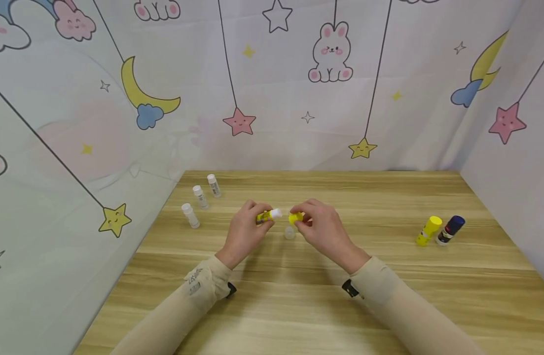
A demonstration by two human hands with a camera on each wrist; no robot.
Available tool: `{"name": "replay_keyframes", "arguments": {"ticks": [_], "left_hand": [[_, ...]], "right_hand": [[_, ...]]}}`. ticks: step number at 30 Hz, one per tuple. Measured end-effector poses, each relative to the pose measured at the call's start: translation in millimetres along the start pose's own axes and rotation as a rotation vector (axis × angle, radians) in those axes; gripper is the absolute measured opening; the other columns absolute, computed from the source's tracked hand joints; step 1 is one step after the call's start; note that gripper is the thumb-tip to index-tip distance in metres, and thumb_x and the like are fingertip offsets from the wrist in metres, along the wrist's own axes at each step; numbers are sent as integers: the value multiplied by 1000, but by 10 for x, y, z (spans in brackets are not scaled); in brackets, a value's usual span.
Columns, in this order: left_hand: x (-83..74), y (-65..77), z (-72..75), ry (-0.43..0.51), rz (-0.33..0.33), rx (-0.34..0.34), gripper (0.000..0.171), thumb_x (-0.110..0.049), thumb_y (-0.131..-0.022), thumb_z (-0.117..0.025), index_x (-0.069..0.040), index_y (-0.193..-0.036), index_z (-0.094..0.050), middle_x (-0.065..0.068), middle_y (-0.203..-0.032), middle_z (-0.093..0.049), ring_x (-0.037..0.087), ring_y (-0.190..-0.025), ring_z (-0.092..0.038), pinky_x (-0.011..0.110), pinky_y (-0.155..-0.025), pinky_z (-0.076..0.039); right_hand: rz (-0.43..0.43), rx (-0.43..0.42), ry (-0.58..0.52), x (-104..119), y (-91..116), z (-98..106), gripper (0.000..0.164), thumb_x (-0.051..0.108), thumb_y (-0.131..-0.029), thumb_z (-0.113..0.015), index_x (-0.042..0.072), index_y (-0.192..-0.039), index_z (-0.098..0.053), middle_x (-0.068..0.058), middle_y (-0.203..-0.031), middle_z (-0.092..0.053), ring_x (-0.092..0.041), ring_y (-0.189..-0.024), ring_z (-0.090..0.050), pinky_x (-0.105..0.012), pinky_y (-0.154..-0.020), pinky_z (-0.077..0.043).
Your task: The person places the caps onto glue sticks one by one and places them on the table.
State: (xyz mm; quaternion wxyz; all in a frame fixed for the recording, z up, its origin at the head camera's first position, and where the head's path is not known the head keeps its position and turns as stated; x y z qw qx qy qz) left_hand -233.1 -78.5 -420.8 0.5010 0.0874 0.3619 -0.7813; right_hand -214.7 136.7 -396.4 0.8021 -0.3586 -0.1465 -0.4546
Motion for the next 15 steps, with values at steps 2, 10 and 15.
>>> {"name": "replay_keyframes", "arguments": {"ticks": [2, 10, 15], "left_hand": [[-7, -1, 6, -4, -4, 0, 30, -14, -84, -84, -14, -111, -73, 3, -94, -56, 17, -78, -58, 33, -66, -50], [-26, 11, -6, -20, -8, 22, 28, -16, -85, -84, -14, -110, -74, 1, -95, -56, 14, -79, -57, 29, -66, -49], [-56, 35, -10, -29, -14, 35, 28, -16, -85, -84, -14, -111, -74, 2, -95, -56, 14, -78, -57, 28, -66, -50]], "right_hand": [[2, -4, -2, 10, -4, 4, 25, 3, -87, -77, 11, -111, -74, 3, -104, -66, -11, -82, -68, -26, -70, -58], [-3, -1, -16, 53, -6, 18, 25, 3, -88, -77, 11, -111, -74, 2, -105, -66, -13, -83, -68, -26, -70, -58], [-13, 0, -26, 72, 5, 11, 25, 4, -88, -77, 11, -111, -73, 3, -105, -66, -13, -83, -68, -26, -69, -58]]}}
Point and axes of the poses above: each hand's wrist, its own y-axis away from the middle knuckle, its own z-axis out of the back of the hand, x = y × z, the point moved 1 cm from there along -y, towards the middle knuckle
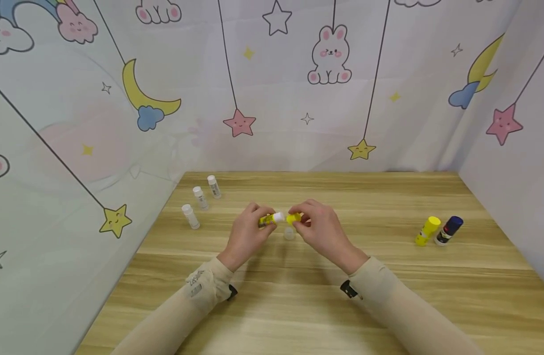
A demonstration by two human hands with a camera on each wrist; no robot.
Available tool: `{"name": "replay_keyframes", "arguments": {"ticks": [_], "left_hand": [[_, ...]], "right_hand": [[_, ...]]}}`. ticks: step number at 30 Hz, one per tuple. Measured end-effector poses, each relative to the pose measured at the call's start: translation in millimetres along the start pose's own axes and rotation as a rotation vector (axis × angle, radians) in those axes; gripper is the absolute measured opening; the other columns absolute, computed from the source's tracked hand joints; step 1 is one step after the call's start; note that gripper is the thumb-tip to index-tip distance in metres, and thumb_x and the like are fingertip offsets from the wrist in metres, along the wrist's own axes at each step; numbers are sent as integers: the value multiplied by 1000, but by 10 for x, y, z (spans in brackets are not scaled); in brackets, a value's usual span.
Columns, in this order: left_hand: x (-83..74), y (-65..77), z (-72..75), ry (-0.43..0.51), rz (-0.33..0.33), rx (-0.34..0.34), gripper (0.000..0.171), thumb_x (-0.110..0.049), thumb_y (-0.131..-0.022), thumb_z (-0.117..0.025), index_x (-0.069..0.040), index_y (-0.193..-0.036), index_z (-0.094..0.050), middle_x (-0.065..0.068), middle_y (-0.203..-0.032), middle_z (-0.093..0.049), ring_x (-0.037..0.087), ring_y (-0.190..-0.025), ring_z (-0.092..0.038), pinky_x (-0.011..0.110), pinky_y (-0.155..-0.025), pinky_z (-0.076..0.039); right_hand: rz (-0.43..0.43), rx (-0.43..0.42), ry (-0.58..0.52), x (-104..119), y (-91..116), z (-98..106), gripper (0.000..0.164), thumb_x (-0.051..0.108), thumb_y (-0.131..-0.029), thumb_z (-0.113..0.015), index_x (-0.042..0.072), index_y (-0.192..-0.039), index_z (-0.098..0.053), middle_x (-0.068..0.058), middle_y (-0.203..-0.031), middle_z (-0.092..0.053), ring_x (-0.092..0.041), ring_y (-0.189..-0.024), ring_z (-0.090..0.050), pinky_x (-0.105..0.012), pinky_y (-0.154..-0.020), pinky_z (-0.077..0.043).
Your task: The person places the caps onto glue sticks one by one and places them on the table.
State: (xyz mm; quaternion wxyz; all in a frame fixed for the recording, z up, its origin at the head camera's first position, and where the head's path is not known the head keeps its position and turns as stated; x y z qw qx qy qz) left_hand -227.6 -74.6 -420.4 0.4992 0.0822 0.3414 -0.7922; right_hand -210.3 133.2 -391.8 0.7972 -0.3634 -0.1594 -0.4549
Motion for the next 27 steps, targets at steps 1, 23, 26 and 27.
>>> {"name": "replay_keyframes", "arguments": {"ticks": [1, 23, 26, 27], "left_hand": [[-5, 5, -2, -1, 0, 1, 28, -16, -85, -84, -13, -111, -74, 2, -95, -56, 14, -78, -57, 28, -66, -50], [-94, 37, -4, 6, -24, 16, 29, -18, -86, -82, -15, -114, -73, 2, -100, -57, 15, -84, -61, 31, -70, -53], [-99, 44, -4, 5, -32, 18, 29, -18, -86, -82, -15, -114, -73, 2, -100, -56, 15, -84, -61, 30, -71, -53], [-100, 46, -4, 5, -34, 18, 29, -17, -86, -82, -15, -113, -73, 2, -100, -56, 15, -84, -61, 30, -71, -53]], "right_hand": [[-2, 0, -3, 1, 1, -3, 25, 4, -88, -77, 11, -111, -73, 3, -105, -66, -13, -83, -68, -26, -70, -58], [3, -19, -29, 2, -7, -32, 26, 6, -89, -78, 11, -114, -73, 2, -109, -67, -12, -84, -69, -28, -70, -59], [-1, -23, -31, 6, -6, -34, 27, 7, -88, -78, 13, -114, -73, 3, -109, -67, -12, -84, -70, -28, -70, -59], [-3, -23, -32, 4, -7, -37, 27, 7, -88, -78, 14, -114, -73, 3, -109, -67, -12, -84, -70, -28, -70, -59]]}}
Point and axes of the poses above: each hand's wrist, its own y-axis away from the middle knuckle, its own z-axis out of the back of the hand, x = y × z, the point moved 1 cm from there along -y, towards the middle knuckle
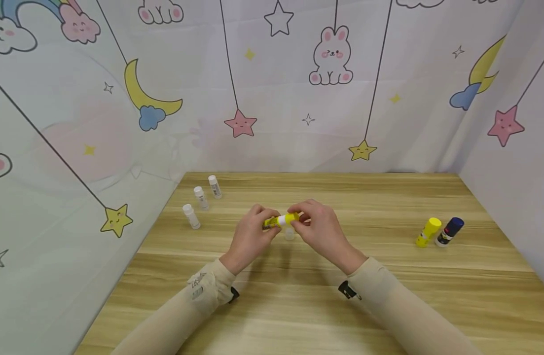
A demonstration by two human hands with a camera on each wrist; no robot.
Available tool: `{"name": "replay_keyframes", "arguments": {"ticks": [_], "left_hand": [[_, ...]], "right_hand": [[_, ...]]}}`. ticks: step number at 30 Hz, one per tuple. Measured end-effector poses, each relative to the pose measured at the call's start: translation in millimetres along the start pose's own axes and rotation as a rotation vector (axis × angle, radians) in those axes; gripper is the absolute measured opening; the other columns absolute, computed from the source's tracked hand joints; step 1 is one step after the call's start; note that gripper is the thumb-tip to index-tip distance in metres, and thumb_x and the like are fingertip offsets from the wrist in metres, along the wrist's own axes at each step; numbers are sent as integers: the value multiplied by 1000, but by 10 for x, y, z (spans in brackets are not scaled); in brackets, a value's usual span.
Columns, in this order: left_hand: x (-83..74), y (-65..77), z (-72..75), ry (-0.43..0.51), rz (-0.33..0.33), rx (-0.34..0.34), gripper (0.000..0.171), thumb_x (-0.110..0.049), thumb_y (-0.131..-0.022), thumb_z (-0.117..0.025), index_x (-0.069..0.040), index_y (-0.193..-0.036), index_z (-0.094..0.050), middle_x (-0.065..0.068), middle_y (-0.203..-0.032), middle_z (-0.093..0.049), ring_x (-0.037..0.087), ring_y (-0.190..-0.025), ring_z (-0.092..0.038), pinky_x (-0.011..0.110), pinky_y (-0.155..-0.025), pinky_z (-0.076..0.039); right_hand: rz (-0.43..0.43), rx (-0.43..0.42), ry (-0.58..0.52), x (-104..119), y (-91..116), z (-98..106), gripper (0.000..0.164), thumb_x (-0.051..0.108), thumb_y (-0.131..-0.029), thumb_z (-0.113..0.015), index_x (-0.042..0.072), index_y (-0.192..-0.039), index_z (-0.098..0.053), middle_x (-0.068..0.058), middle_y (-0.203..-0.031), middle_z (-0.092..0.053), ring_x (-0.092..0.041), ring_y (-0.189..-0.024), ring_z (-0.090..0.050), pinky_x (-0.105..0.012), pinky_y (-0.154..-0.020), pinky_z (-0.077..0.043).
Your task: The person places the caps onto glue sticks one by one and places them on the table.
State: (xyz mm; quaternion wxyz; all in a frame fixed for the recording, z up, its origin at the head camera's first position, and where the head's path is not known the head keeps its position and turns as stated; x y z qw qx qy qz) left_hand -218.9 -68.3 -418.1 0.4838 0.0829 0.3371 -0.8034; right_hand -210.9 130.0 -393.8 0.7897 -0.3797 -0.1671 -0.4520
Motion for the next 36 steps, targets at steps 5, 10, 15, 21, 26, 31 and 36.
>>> {"name": "replay_keyframes", "arguments": {"ticks": [5, 10, 15, 21, 26, 31, 36], "left_hand": [[-9, 6, 2, 1, -10, -4, 29, -17, -86, -83, -15, -113, -73, 1, -99, -57, 15, -83, -61, 29, -70, -53], [-21, 9, 4, 5, -22, -7, 29, -18, -86, -82, -15, -114, -73, 1, -98, -58, 14, -82, -61, 28, -69, -52], [-34, 15, 12, 12, -37, -8, 29, -17, -86, -83, -14, -113, -73, 1, -100, -62, 15, -82, -63, 28, -69, -53], [-50, 11, 13, 18, -46, -13, 30, -15, -85, -84, -13, -113, -73, 2, -102, -69, 16, -86, -66, 32, -72, -55], [-56, 12, 7, 11, -43, -9, 30, -17, -85, -83, -11, -113, -73, 2, -103, -70, 15, -87, -66, 32, -73, -55], [-58, 20, -4, 7, -37, -4, 28, -17, -85, -83, -9, -111, -74, 2, -101, -69, 14, -86, -66, 30, -72, -55], [-61, 28, -9, 23, -37, -10, 27, -16, -85, -83, -9, -110, -75, 2, -101, -69, 15, -86, -66, 30, -72, -55]], "right_hand": [[-1, -8, -2, -2, 2, -1, 27, 7, -88, -79, 15, -113, -73, 3, -109, -67, -12, -83, -70, -29, -71, -59], [2, -5, -15, 1, 6, -1, 25, 6, -88, -78, 13, -112, -73, 3, -107, -67, -12, -83, -70, -29, -71, -59], [6, -5, -34, 4, 16, 1, 25, 6, -88, -78, 12, -112, -73, 3, -105, -68, -12, -83, -70, -29, -71, -59], [6, -8, -44, -3, 30, 2, 26, 6, -88, -78, 15, -112, -73, 4, -105, -68, -11, -83, -70, -29, -72, -59], [-2, -7, -47, 7, 38, 8, 26, 6, -88, -78, 15, -112, -73, 3, -106, -69, -11, -83, -70, -30, -73, -59], [-8, -8, -52, 12, 44, 7, 26, 6, -88, -78, 15, -111, -74, 2, -108, -69, -11, -84, -70, -30, -73, -59], [-13, -9, -55, 11, 47, 0, 25, 7, -88, -79, 15, -111, -74, 4, -105, -69, -10, -84, -70, -29, -72, -59]]}}
Point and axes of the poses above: each hand's wrist, its own y-axis away from the middle knuckle, its own z-axis out of the back of the hand, x = y × z, the point moved 1 cm from there along -y, towards the middle knuckle
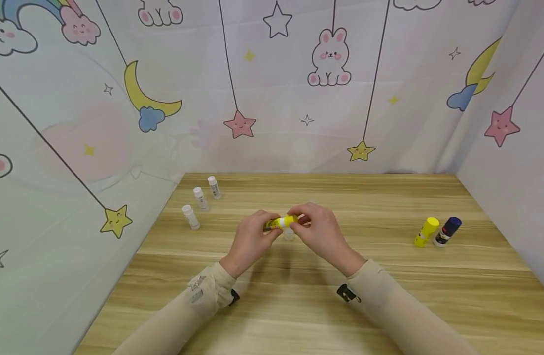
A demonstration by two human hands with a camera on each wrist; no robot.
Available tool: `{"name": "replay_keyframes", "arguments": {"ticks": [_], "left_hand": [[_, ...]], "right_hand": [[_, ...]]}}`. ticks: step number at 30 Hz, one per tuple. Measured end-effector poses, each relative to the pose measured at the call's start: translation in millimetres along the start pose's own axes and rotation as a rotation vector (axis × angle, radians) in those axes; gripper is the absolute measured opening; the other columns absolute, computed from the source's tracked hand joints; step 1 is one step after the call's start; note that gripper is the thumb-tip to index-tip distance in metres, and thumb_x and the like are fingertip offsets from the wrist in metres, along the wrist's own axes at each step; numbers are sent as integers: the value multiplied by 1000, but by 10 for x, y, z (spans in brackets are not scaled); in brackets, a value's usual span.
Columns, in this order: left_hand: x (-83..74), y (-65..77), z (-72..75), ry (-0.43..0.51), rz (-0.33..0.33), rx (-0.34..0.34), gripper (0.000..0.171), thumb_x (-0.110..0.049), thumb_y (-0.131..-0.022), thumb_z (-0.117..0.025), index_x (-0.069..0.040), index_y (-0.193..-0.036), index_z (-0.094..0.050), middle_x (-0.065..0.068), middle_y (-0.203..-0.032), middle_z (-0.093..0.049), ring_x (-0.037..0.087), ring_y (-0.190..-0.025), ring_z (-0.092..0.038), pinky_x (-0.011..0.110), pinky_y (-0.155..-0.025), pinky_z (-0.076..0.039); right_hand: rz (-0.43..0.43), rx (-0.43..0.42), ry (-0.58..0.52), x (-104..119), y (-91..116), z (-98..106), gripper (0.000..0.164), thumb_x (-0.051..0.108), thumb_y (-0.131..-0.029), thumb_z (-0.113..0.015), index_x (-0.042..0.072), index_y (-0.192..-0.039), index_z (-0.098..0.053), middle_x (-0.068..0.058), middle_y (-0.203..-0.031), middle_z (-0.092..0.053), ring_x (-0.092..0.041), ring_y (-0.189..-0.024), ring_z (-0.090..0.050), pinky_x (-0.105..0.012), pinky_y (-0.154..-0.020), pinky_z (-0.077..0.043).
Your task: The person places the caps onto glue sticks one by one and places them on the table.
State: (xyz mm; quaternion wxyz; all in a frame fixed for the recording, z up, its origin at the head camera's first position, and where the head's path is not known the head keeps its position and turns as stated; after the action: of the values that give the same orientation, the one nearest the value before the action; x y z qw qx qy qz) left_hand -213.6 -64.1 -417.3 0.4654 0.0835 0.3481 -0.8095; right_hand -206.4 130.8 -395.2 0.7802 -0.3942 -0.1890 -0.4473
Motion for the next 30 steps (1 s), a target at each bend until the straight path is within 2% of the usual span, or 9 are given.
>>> {"name": "replay_keyframes", "arguments": {"ticks": [13, 30], "left_hand": [[-10, 17, 15, 9, -34, 1, 28, -19, -86, -82, -10, -111, -73, 2, -103, -71, 14, -88, -67, 29, -74, -55], [-20, 20, 9, 0, -42, -8, 28, -21, -87, -82, -11, -112, -73, 1, -102, -71, 13, -87, -67, 29, -73, -55]], "right_hand": [[-22, 9, -35, 0, -2, -26, 24, 9, -89, -78, 8, -113, -73, 2, -107, -70, -12, -85, -71, -31, -74, -59], [-19, 8, -32, 16, -5, -30, 26, 10, -89, -78, 13, -115, -74, 2, -108, -71, -12, -84, -71, -31, -73, -59]]}}
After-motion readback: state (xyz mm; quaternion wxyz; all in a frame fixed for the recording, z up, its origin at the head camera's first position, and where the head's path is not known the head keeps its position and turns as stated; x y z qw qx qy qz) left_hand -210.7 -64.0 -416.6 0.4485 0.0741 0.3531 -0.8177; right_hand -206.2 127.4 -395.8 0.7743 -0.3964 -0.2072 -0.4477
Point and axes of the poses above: each hand's wrist, its own y-axis away from the middle knuckle, its own z-axis out of the back of the hand, x = y × z, the point moved 1 cm from there along -y, towards the middle knuckle
